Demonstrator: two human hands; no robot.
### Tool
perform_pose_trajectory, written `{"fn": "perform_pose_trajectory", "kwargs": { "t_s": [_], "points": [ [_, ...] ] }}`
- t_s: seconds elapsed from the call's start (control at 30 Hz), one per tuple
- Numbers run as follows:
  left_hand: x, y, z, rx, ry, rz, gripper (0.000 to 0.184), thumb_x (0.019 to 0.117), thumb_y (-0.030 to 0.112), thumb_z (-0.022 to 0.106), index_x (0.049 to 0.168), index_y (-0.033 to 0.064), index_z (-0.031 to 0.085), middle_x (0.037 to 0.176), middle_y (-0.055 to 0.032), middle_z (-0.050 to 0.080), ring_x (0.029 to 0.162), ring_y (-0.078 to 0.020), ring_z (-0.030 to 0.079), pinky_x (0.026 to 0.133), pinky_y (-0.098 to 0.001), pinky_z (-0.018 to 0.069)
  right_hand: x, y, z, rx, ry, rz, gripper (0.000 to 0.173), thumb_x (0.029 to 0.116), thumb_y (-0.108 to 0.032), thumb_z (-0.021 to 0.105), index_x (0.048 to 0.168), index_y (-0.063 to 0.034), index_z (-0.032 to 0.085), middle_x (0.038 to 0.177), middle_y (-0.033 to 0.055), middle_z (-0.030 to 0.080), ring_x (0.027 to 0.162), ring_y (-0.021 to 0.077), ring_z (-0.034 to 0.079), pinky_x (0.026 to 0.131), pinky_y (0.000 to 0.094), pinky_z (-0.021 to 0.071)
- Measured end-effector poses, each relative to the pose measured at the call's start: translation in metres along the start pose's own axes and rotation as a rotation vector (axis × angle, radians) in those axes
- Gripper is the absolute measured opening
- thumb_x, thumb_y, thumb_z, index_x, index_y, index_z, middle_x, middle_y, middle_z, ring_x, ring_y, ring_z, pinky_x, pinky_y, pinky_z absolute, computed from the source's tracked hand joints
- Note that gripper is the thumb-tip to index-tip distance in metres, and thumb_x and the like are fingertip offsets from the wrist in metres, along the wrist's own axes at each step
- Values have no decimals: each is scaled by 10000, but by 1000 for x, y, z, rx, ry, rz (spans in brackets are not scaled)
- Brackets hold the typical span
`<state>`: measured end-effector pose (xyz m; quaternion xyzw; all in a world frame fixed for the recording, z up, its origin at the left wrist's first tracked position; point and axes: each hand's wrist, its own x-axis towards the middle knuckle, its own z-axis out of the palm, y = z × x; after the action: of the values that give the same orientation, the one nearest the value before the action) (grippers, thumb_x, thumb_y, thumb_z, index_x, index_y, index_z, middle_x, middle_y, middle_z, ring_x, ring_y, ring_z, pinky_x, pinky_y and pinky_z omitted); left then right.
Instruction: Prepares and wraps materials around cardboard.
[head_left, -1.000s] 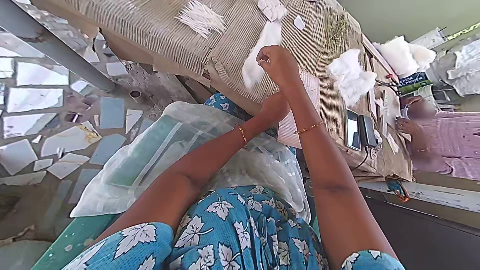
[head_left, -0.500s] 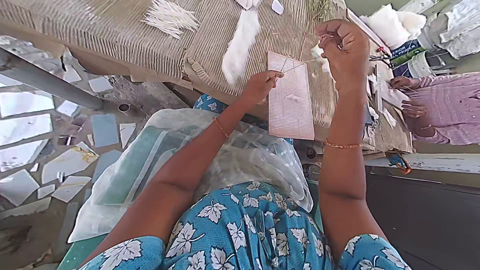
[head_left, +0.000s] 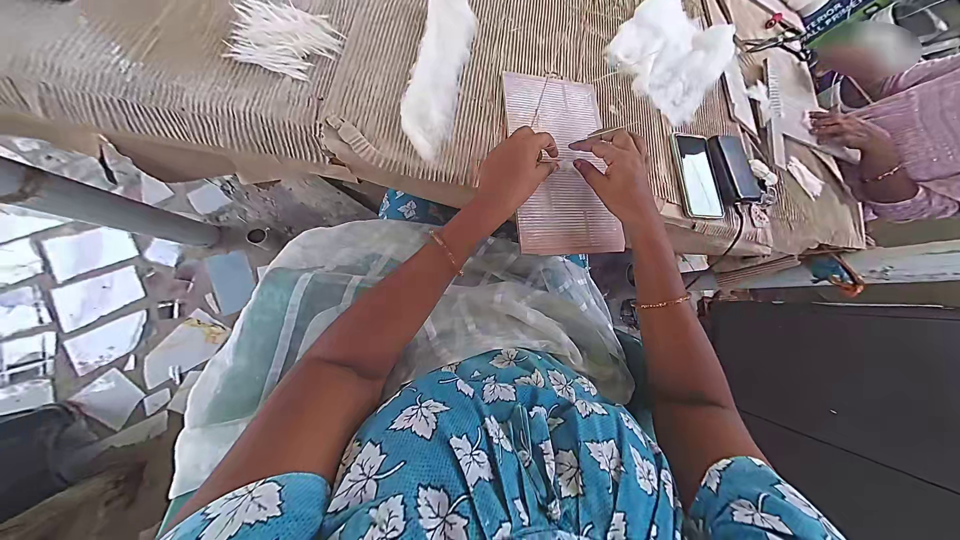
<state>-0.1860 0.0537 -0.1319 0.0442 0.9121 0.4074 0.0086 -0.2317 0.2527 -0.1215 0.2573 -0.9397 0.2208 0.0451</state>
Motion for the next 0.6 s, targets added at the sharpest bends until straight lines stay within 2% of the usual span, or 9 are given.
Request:
{"fn": "perform_pose_trajectory", "kwargs": {
  "t_s": [0.1, 0.27, 0.43, 0.6],
  "points": [
    [1, 3, 0, 41, 4, -33, 260, 1010, 276, 673, 1200, 100, 697, 1137, -150, 634, 1018, -318, 658, 864, -530, 543, 5, 1, 2, 20, -44, 36, 248, 984, -306, 664, 1200, -234, 764, 1342, 130, 616, 1362, 406, 438, 1062, 673, 300],
    [3, 4, 3, 91, 6, -47, 257, 1015, 296, 667, 1183, 106, 709, 1128, -147, 630, 998, -314, 655, 845, -522, 540, 3, 8, 7, 88, -18, 14, 189, 970, -276, 676, 1113, -212, 782, 1289, 128, 640, 1353, 393, 453, 1078, 667, 289],
    [2, 10, 6, 147, 26, -40, 215, 1035, 243, 627, 1174, 110, 723, 1119, -139, 649, 1020, -303, 659, 862, -501, 528, 4, 14, 6, 87, -29, -28, 215, 967, -322, 688, 1139, -236, 785, 1352, 109, 628, 1374, 392, 441, 1062, 663, 297],
    [1, 8, 10, 160, 65, -22, 205, 1037, 205, 608, 1141, 75, 727, 1097, -138, 666, 1026, -298, 662, 885, -489, 523, 4, 13, 10, 110, -28, -42, 170, 959, -291, 694, 1064, -205, 795, 1329, 100, 635, 1326, 369, 483, 1048, 650, 315]
  ]
}}
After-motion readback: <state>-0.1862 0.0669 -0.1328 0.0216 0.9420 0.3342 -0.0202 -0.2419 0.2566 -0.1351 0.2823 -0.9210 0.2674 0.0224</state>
